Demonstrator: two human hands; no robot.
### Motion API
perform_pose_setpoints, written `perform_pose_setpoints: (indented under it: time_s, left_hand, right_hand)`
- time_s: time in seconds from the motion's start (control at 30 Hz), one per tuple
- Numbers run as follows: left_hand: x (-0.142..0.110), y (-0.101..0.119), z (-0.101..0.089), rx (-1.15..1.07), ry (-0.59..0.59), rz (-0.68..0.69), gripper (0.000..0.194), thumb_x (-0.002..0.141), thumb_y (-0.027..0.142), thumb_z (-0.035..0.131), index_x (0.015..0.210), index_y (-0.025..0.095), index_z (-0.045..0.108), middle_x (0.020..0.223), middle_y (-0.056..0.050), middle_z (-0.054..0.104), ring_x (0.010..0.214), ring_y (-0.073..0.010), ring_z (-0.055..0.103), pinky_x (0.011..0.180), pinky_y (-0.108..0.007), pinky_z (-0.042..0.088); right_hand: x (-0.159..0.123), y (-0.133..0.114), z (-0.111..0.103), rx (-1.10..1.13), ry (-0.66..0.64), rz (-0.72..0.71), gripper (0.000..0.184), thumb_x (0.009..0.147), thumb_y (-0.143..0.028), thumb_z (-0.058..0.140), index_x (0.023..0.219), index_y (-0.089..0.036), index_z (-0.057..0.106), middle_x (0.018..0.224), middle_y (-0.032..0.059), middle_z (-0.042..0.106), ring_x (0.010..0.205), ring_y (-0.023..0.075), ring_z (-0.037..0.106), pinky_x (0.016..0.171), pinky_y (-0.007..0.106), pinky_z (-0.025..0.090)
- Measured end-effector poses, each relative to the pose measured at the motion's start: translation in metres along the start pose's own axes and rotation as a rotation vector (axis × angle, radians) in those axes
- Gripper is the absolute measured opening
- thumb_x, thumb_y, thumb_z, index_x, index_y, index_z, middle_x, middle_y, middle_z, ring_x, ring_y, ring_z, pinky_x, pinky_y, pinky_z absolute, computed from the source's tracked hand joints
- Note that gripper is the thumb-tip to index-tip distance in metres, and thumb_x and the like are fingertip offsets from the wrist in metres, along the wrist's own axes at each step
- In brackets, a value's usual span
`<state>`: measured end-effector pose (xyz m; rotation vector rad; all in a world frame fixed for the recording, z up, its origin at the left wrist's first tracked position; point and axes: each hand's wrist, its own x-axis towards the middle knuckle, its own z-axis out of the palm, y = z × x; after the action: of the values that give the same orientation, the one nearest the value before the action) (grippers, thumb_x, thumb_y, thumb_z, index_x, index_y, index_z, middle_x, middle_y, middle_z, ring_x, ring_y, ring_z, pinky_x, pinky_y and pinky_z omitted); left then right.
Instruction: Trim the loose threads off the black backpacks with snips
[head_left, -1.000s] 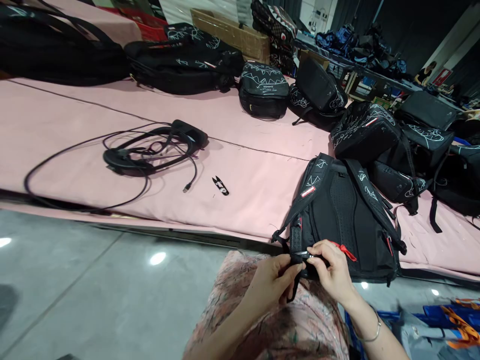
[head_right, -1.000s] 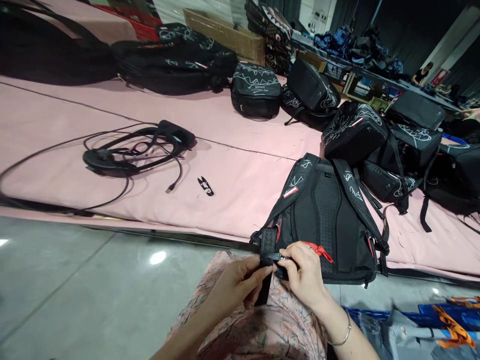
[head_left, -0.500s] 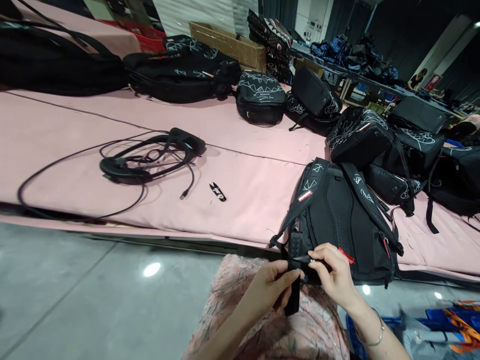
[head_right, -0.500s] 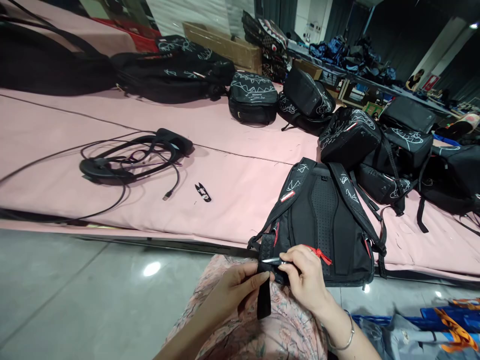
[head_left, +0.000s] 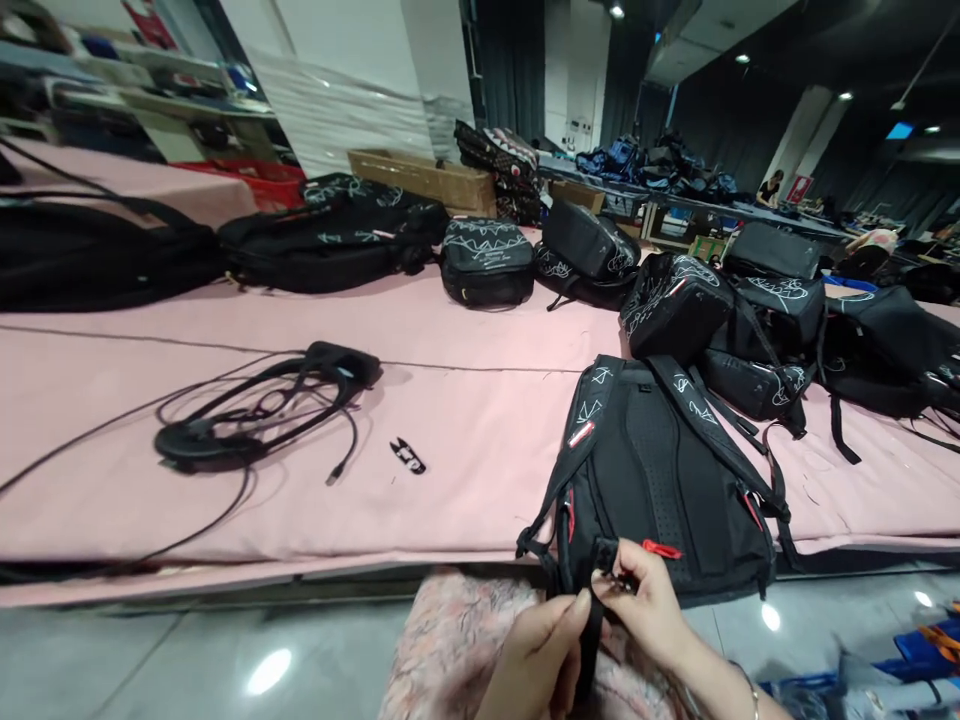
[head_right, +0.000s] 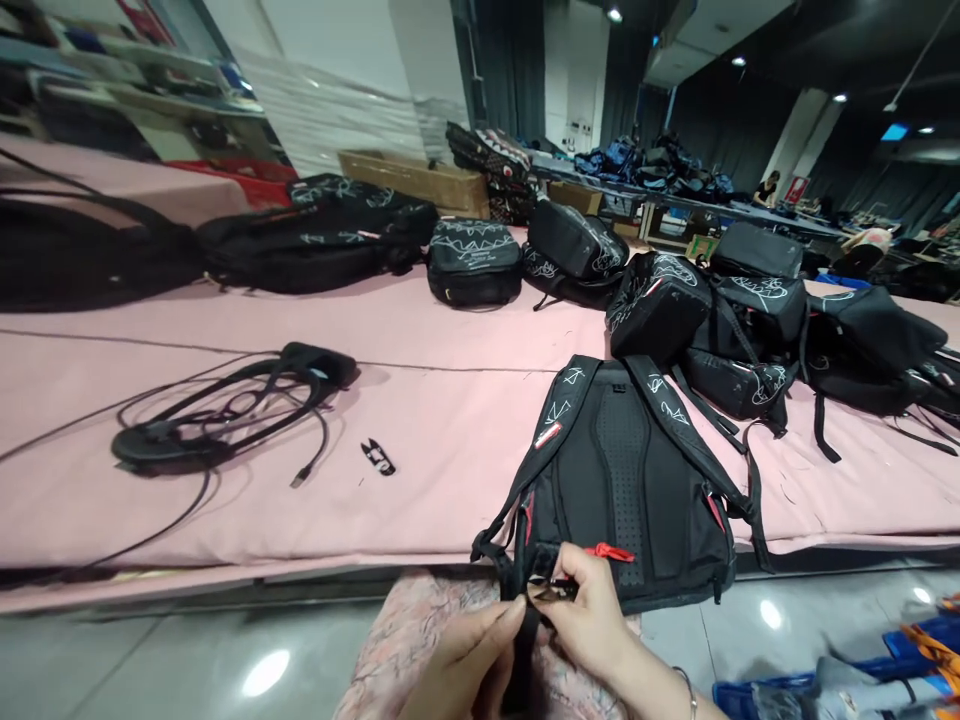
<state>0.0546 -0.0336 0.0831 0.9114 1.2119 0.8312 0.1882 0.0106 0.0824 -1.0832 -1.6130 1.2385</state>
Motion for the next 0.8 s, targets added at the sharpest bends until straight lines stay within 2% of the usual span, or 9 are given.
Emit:
perform_pose_setpoints:
  time_s: [0.07,0.13,0.23,0.27,0.33,0.43,0.53,0.7,0.8]
  left_hand:
    - [0.005,0.002,-0.011,-0.071,0.187,0.069,0.056,0.071,0.068,0.042,0.068,0.014,0.055,0.032,0.004,0.036,0.03,-0.007,0.03,0.034,-0.019,0.022]
    - [0.015,0.01,-0.027,-0.116,0.371,0.175,0.05,0.072,0.063,0.047,0.082,0.015,0.058,0.04,0.004,0.043,0.036,-0.0084,0.039,0.038,-0.019,0.031]
    - [0.044,0.027,-0.05,-0.024,0.427,0.331,0.049,0.07,0.046,0.061,0.109,0.018,0.052,0.095,-0.004,0.062,0.076,-0.0126,0.058,0.066,-0.02,0.046]
    - [0.057,0.032,-0.055,0.002,0.415,0.354,0.052,0.069,0.041,0.063,0.114,0.018,0.049,0.114,-0.007,0.056,0.093,-0.0144,0.056,0.078,-0.021,0.045]
    - [0.086,0.042,-0.061,-0.002,0.38,0.319,0.051,0.069,0.033,0.065,0.113,0.014,0.049,0.129,-0.012,0.045,0.111,-0.0173,0.048,0.092,-0.023,0.039]
    - [0.125,0.054,-0.061,-0.039,0.326,0.207,0.043,0.068,0.027,0.066,0.105,0.01,0.052,0.12,-0.016,0.052,0.109,-0.0196,0.051,0.093,-0.026,0.039]
    - [0.148,0.067,-0.058,-0.051,0.251,0.187,0.04,0.067,0.026,0.068,0.1,0.009,0.053,0.108,-0.015,0.059,0.1,-0.0184,0.057,0.088,-0.025,0.042]
    - [0.146,0.079,-0.055,-0.119,-0.017,0.117,0.04,0.062,0.031,0.072,0.092,0.006,0.059,0.085,-0.012,0.066,0.078,-0.0211,0.063,0.075,-0.03,0.049]
    - [0.131,0.069,-0.051,-0.412,-0.223,0.018,0.042,0.069,0.033,0.067,0.102,0.008,0.058,0.085,-0.012,0.066,0.077,-0.0217,0.063,0.076,-0.033,0.049]
  right_hand:
    - [-0.001,-0.005,-0.005,0.058,-0.059,-0.007,0.021,0.077,-0.027,0.049,0.061,-0.015,0.044,0.061,-0.002,0.04,0.058,0.009,0.036,0.055,0.02,0.031]
    - [-0.004,-0.014,-0.014,0.065,-0.256,0.002,0.019,0.077,-0.025,0.049,0.061,-0.014,0.046,0.061,-0.0023,0.04,0.058,0.0085,0.037,0.056,0.019,0.031]
    - [-0.006,-0.028,-0.03,-0.031,-0.492,0.039,0.01,0.069,-0.02,0.061,0.072,-0.016,0.053,0.067,-0.0031,0.047,0.061,0.0089,0.042,0.056,0.018,0.033]
    - [-0.005,-0.032,-0.035,-0.064,-0.473,0.047,0.018,0.065,-0.019,0.066,0.079,-0.017,0.054,0.07,-0.0032,0.05,0.064,0.0095,0.044,0.057,0.017,0.034]
    - [-0.001,-0.035,-0.045,-0.106,-0.331,0.039,0.027,0.065,-0.02,0.067,0.087,-0.019,0.052,0.076,-0.0029,0.051,0.069,0.0104,0.045,0.061,0.018,0.036]
    - [0.011,-0.032,-0.058,-0.119,-0.152,-0.003,0.008,0.081,-0.023,0.05,0.087,-0.018,0.048,0.075,-0.002,0.048,0.069,0.0102,0.044,0.066,0.02,0.037]
    - [0.026,-0.025,-0.069,-0.105,-0.037,0.004,0.011,0.085,-0.028,0.045,0.085,-0.017,0.048,0.07,-0.0021,0.044,0.062,0.0095,0.043,0.059,0.02,0.036]
    - [0.052,-0.024,-0.076,-0.135,-0.001,0.009,0.017,0.081,-0.033,0.053,0.085,-0.016,0.051,0.063,-0.0034,0.043,0.057,0.009,0.038,0.056,0.021,0.031]
    - [0.07,-0.027,-0.072,-0.137,0.029,0.011,0.022,0.078,-0.035,0.057,0.087,-0.016,0.054,0.059,-0.0044,0.04,0.055,0.0082,0.035,0.054,0.021,0.027]
